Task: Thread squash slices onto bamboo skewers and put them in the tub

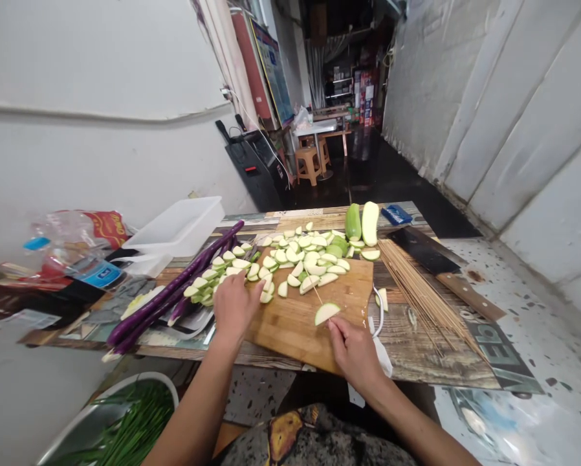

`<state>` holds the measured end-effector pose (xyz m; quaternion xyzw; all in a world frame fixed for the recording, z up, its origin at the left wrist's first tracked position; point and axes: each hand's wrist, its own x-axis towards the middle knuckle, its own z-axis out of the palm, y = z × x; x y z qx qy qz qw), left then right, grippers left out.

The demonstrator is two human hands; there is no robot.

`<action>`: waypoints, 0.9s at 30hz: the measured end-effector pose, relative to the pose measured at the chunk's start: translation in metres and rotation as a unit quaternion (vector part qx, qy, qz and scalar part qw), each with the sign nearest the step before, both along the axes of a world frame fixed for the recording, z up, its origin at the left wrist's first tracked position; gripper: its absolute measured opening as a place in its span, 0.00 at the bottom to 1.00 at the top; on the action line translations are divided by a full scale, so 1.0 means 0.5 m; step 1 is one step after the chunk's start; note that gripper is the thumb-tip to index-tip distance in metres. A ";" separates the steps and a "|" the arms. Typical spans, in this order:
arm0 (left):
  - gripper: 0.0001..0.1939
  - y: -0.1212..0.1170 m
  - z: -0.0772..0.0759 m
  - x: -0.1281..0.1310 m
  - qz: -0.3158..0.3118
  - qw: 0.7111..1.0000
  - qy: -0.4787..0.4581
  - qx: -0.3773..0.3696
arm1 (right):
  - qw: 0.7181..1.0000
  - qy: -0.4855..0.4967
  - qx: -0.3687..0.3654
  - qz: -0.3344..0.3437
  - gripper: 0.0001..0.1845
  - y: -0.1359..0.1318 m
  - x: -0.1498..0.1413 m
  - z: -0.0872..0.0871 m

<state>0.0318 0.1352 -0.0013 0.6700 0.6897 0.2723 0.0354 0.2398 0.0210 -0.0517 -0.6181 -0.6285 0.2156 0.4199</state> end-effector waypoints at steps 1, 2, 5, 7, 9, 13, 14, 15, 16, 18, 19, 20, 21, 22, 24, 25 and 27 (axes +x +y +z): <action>0.25 0.014 -0.005 -0.008 0.014 0.997 0.069 -0.015 | 1.000 0.000 -0.001 0.002 0.16 0.001 -0.001 -0.001; 0.25 0.026 -0.012 -0.011 0.019 0.992 0.120 -0.031 | 1.000 -0.001 0.000 0.002 0.17 0.002 -0.003 -0.002; 0.25 0.045 -0.036 -0.001 0.008 0.982 0.180 -0.051 | 1.000 -0.004 0.001 0.008 0.17 0.003 -0.007 -0.005; 0.23 0.051 -0.047 0.010 -0.001 0.984 0.173 -0.045 | 1.000 -0.011 0.000 0.010 0.17 0.002 -0.007 -0.007; 0.18 0.057 -0.054 0.017 -0.020 0.989 0.142 -0.029 | 1.000 -0.017 -0.002 0.009 0.17 0.001 -0.007 -0.010; 0.13 0.065 -0.060 0.028 -0.074 0.997 -0.013 0.010 | 1.000 -0.012 0.000 0.014 0.16 -0.005 -0.005 -0.008; 0.12 0.065 -0.059 0.032 -0.087 0.993 -0.083 0.008 | 1.000 -0.010 0.002 0.020 0.16 -0.008 -0.005 -0.005; 0.12 0.063 -0.056 0.037 -0.099 0.981 -0.168 -0.002 | 1.000 -0.007 0.005 0.028 0.16 -0.012 -0.005 -0.001; 0.12 0.061 -0.051 0.042 -0.114 0.957 -0.264 -0.023 | 0.999 -0.005 0.009 0.036 0.16 -0.016 -0.005 0.004; 0.11 0.053 -0.035 0.053 -0.149 0.873 -0.453 -0.103 | 0.999 -0.001 0.016 0.049 0.15 -0.027 -0.006 0.015; 0.11 0.048 -0.026 0.057 -0.161 0.819 -0.529 -0.149 | 0.998 0.001 0.018 0.055 0.15 -0.032 -0.007 0.020; 0.11 0.044 -0.016 0.061 -0.165 0.768 -0.588 -0.192 | 0.998 0.002 0.017 0.058 0.15 -0.037 -0.007 0.026; 0.10 0.040 -0.007 0.064 -0.161 0.725 -0.630 -0.227 | 0.998 0.002 0.014 0.059 0.15 -0.042 -0.007 0.031; 0.09 0.037 0.000 0.067 -0.147 0.691 -0.662 -0.250 | 0.998 0.002 0.008 0.059 0.15 -0.046 -0.006 0.035; 0.06 0.035 0.008 0.071 -0.104 0.643 -0.707 -0.275 | 0.998 -0.002 -0.005 0.060 0.15 -0.051 -0.006 0.041; 0.05 0.034 0.009 0.073 -0.085 0.622 -0.723 -0.288 | 0.998 -0.005 -0.010 0.061 0.15 -0.053 -0.005 0.043; 0.04 0.035 0.007 0.077 -0.058 0.588 -0.744 -0.311 | 0.998 -0.012 -0.018 0.066 0.15 -0.056 -0.004 0.045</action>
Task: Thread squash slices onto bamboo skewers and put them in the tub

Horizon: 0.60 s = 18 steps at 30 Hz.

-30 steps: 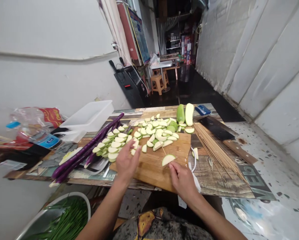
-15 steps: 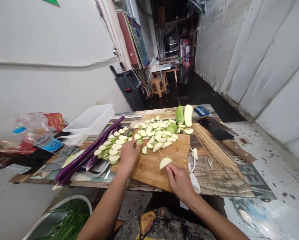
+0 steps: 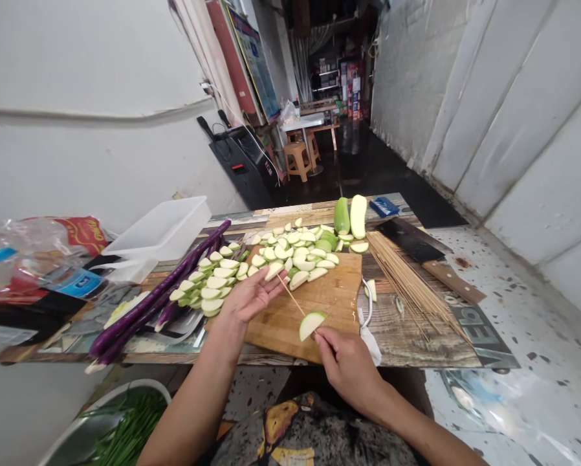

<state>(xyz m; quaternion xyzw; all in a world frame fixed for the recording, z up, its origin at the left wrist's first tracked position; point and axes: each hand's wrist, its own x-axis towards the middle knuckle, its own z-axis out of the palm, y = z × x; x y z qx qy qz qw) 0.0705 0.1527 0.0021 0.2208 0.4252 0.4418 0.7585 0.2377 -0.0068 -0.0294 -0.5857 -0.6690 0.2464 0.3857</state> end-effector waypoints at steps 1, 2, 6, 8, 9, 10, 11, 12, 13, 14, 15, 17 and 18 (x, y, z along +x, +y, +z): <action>0.03 0.000 -0.002 0.002 0.003 1.000 -0.009 -0.015 | 1.000 -0.003 -0.003 0.003 0.15 0.000 0.000 0.000; 0.03 0.001 -0.004 0.004 0.007 1.000 -0.015 -0.026 | 1.000 -0.005 -0.006 0.004 0.15 -0.001 0.001 -0.001; 0.04 0.000 -0.008 0.010 0.017 0.999 -0.023 -0.046 | 1.000 -0.009 -0.016 0.003 0.15 0.000 0.001 -0.007; 0.05 -0.001 -0.008 0.010 0.016 0.998 -0.024 -0.048 | 1.000 -0.009 -0.018 0.003 0.15 0.001 0.000 -0.008; 0.05 -0.001 -0.008 0.010 0.016 0.998 -0.023 -0.047 | 1.000 -0.008 -0.019 0.004 0.15 0.001 -0.001 -0.008; 0.05 -0.002 -0.007 0.010 0.016 0.999 -0.023 -0.046 | 1.000 -0.007 -0.020 0.005 0.15 0.001 -0.002 -0.008; 0.05 -0.002 -0.006 0.011 0.016 0.999 -0.023 -0.045 | 1.000 -0.005 -0.019 0.006 0.16 0.001 -0.002 -0.008; 0.05 -0.003 -0.006 0.011 0.015 0.999 -0.023 -0.045 | 1.000 -0.003 -0.019 0.005 0.16 0.001 -0.003 -0.008; 0.05 -0.004 -0.005 0.011 0.014 0.999 -0.023 -0.045 | 1.000 -0.001 -0.018 0.005 0.16 0.001 -0.003 -0.008; 0.05 -0.005 -0.004 0.012 0.015 0.999 -0.023 -0.046 | 1.000 0.000 -0.016 0.004 0.16 0.000 -0.003 -0.008; 0.05 -0.006 -0.003 0.012 0.015 0.998 -0.023 -0.048 | 1.000 0.000 -0.014 0.003 0.16 0.000 -0.003 -0.009; 0.05 -0.008 -0.002 0.014 0.016 0.998 -0.020 -0.050 | 1.000 -0.001 -0.011 0.003 0.16 -0.001 -0.003 -0.011; 0.05 -0.008 -0.002 0.014 0.015 0.999 -0.019 -0.048 | 1.000 -0.002 -0.010 0.002 0.16 -0.001 -0.003 -0.012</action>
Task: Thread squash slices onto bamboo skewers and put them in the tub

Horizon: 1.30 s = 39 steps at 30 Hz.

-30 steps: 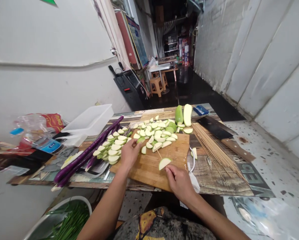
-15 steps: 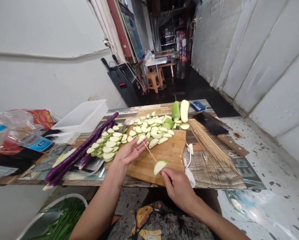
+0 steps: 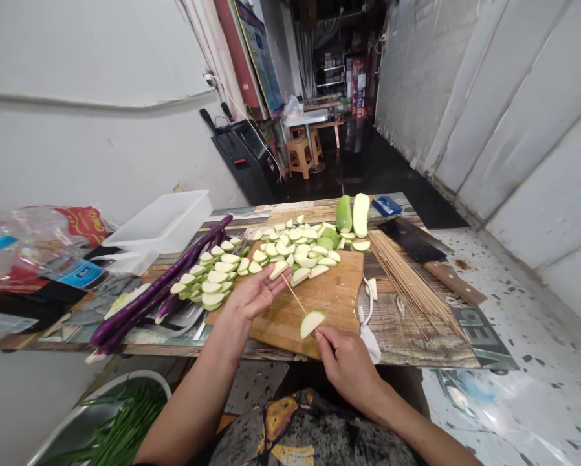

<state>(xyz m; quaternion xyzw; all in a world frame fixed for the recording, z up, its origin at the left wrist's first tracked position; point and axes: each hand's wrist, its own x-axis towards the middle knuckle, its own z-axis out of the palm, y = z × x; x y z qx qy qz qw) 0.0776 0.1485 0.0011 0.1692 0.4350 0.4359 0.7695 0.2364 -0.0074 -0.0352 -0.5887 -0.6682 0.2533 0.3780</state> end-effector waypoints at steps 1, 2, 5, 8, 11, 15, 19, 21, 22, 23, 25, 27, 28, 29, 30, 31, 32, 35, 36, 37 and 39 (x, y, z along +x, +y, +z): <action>0.05 -0.001 0.000 0.001 -0.001 1.000 0.001 0.002 | 1.000 0.000 -0.001 0.000 0.16 0.000 0.000 -0.001; 0.04 -0.001 0.000 0.001 -0.002 1.000 0.003 0.005 | 1.000 -0.001 -0.003 -0.001 0.16 0.000 0.001 -0.001; 0.03 -0.002 -0.001 0.003 0.002 1.000 0.013 0.019 | 1.000 -0.001 -0.007 0.000 0.16 0.000 0.001 0.001; 0.02 -0.002 -0.002 0.005 0.009 0.999 0.027 0.030 | 1.000 -0.002 -0.009 0.003 0.16 -0.001 -0.001 0.007; 0.03 -0.001 -0.003 0.006 0.016 0.999 0.038 0.032 | 1.000 0.001 -0.013 0.003 0.16 -0.004 -0.002 0.011; 0.04 0.000 -0.003 0.007 0.017 0.999 0.037 0.031 | 1.000 0.003 -0.016 0.000 0.16 -0.009 -0.001 0.013; 0.05 -0.002 0.001 0.007 0.015 0.999 0.035 0.021 | 1.000 0.006 -0.015 -0.001 0.15 -0.011 -0.001 0.012; 0.05 -0.003 0.001 0.007 0.015 0.999 0.036 0.019 | 1.000 0.010 -0.016 -0.001 0.15 -0.010 -0.001 0.011; 0.05 -0.004 0.000 0.007 0.014 0.999 0.037 0.020 | 1.000 0.014 -0.016 0.000 0.15 -0.010 -0.002 0.011; 0.05 -0.004 -0.001 0.007 0.012 0.999 0.037 0.022 | 1.000 0.016 -0.015 0.000 0.15 -0.010 -0.002 0.011; 0.04 -0.004 -0.004 0.007 0.007 0.999 0.038 0.027 | 1.000 0.020 -0.013 0.001 0.15 -0.010 -0.002 0.010; 0.04 -0.004 -0.007 0.006 0.006 0.999 0.039 0.029 | 1.000 0.022 -0.014 0.003 0.15 -0.012 -0.003 0.010; 0.04 -0.004 -0.007 0.005 0.006 0.999 0.039 0.029 | 1.000 0.021 -0.015 0.004 0.15 -0.013 -0.003 0.010; 0.03 -0.004 -0.007 0.005 0.007 0.999 0.038 0.028 | 1.000 0.019 -0.017 0.005 0.15 -0.014 -0.004 0.010; 0.03 -0.004 -0.007 0.005 0.008 0.999 0.037 0.026 | 1.000 0.018 -0.017 0.005 0.15 -0.015 -0.004 0.010; 0.03 -0.004 -0.007 0.005 0.008 0.999 0.036 0.024 | 1.000 0.018 -0.016 0.005 0.16 -0.015 -0.005 0.009; 0.03 -0.005 -0.006 0.004 0.008 0.999 0.036 0.023 | 1.000 0.018 -0.014 0.004 0.16 -0.015 -0.005 0.009; 0.03 -0.006 -0.005 0.004 0.006 0.999 0.037 0.029 | 1.000 0.018 -0.009 0.002 0.16 -0.014 -0.006 0.010; 0.03 -0.006 -0.006 0.003 0.005 0.999 0.037 0.034 | 1.000 0.018 -0.009 0.001 0.16 -0.014 -0.007 0.010; 0.03 -0.007 -0.006 0.003 0.005 0.998 0.038 0.040 | 1.000 0.017 -0.010 0.001 0.16 -0.014 -0.007 0.011; 0.03 -0.008 -0.008 0.003 0.007 0.998 0.040 0.052 | 1.000 0.016 -0.013 0.000 0.16 -0.014 -0.008 0.013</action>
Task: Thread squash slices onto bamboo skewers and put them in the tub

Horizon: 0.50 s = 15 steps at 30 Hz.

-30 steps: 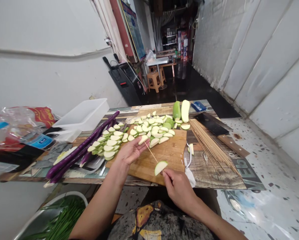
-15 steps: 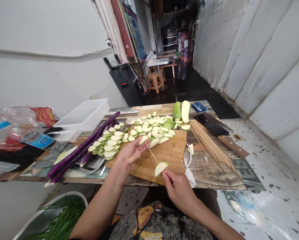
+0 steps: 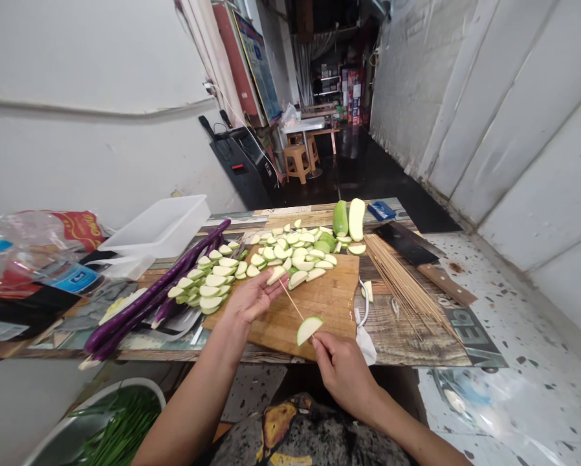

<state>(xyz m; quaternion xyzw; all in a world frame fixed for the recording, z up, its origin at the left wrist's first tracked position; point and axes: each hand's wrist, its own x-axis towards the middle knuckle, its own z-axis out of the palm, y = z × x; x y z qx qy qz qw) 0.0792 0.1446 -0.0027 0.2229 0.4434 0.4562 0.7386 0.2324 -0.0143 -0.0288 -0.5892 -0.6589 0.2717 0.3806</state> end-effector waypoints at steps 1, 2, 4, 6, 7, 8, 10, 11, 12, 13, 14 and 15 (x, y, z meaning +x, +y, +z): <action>0.03 -0.001 -0.001 0.000 0.000 1.000 0.001 0.005 | 1.000 0.001 -0.002 0.000 0.16 0.000 -0.001 0.001; 0.03 -0.001 -0.001 0.000 0.000 1.000 0.002 0.009 | 1.000 0.001 -0.004 0.000 0.16 0.000 -0.002 0.002; 0.02 -0.003 -0.003 0.000 -0.004 1.000 0.002 0.018 | 1.000 0.000 -0.006 0.002 0.16 -0.001 -0.004 0.003; 0.01 -0.004 -0.004 0.000 -0.008 1.000 0.000 0.024 | 1.000 -0.002 -0.007 0.002 0.16 0.000 -0.006 0.003; 0.01 -0.005 -0.005 -0.001 -0.010 1.000 -0.001 0.026 | 1.000 -0.002 -0.008 0.002 0.16 0.000 -0.007 0.002; 0.01 -0.006 -0.005 -0.001 -0.013 1.000 -0.002 0.027 | 1.000 -0.001 -0.008 0.001 0.16 0.000 -0.007 0.002; 0.01 -0.007 -0.005 -0.002 -0.020 0.999 -0.001 0.028 | 1.000 0.001 -0.009 0.000 0.16 0.000 -0.009 0.000; 0.02 -0.008 -0.004 -0.003 -0.024 0.999 0.001 0.028 | 1.000 0.001 -0.010 -0.001 0.16 0.000 -0.009 0.000; 0.02 -0.009 -0.004 -0.003 -0.027 0.999 0.004 0.029 | 1.000 0.002 -0.011 -0.001 0.16 0.000 -0.010 -0.001; 0.02 -0.010 -0.003 -0.003 -0.029 0.999 0.008 0.028 | 1.000 0.001 -0.012 -0.001 0.16 0.000 -0.010 -0.002; 0.03 -0.011 -0.003 -0.003 -0.030 0.999 0.011 0.027 | 1.000 0.000 -0.013 -0.002 0.16 0.000 -0.010 -0.002; 0.03 -0.012 -0.002 -0.002 -0.031 0.999 0.014 0.026 | 1.000 0.000 -0.013 -0.004 0.16 -0.001 -0.010 -0.003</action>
